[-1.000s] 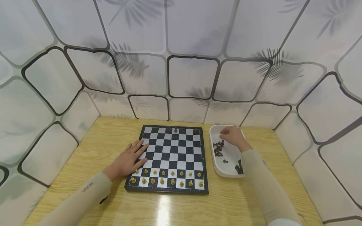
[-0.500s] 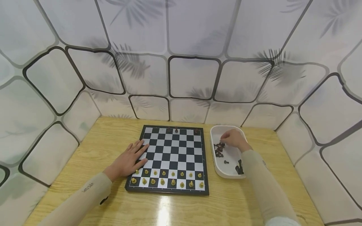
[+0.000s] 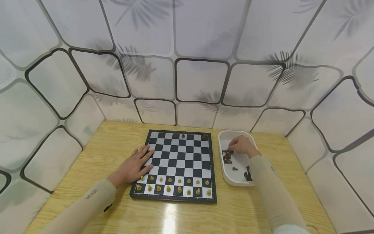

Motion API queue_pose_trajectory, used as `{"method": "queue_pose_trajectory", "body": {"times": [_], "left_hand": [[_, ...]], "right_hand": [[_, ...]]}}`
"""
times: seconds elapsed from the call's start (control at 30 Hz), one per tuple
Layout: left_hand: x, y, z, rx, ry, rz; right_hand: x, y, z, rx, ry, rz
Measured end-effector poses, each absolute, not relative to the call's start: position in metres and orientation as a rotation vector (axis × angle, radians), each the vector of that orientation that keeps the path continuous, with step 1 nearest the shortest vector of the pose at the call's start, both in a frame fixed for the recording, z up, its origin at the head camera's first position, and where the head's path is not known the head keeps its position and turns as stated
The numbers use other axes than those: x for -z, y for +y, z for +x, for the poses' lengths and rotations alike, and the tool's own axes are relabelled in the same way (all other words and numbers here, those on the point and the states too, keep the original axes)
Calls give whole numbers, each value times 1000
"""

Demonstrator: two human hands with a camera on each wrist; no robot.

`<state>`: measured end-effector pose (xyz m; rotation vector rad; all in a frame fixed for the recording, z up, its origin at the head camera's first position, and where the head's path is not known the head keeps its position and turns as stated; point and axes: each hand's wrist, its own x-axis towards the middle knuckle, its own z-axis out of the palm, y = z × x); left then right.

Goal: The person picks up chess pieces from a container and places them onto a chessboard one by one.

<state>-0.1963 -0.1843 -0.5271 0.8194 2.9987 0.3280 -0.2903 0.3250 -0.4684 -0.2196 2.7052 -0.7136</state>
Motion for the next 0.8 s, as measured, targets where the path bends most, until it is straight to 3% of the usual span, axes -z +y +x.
{"method": "queue_pose_trajectory", "body": {"times": [0.37,0.8], "left_hand": [[527,-184,-197,-317,2991,820],[527,-183,-197,-332,2985,813]], "right_hand": [[472,318,-293,717,2705,-207],[473,307,-296,600,2815,-372]]}}
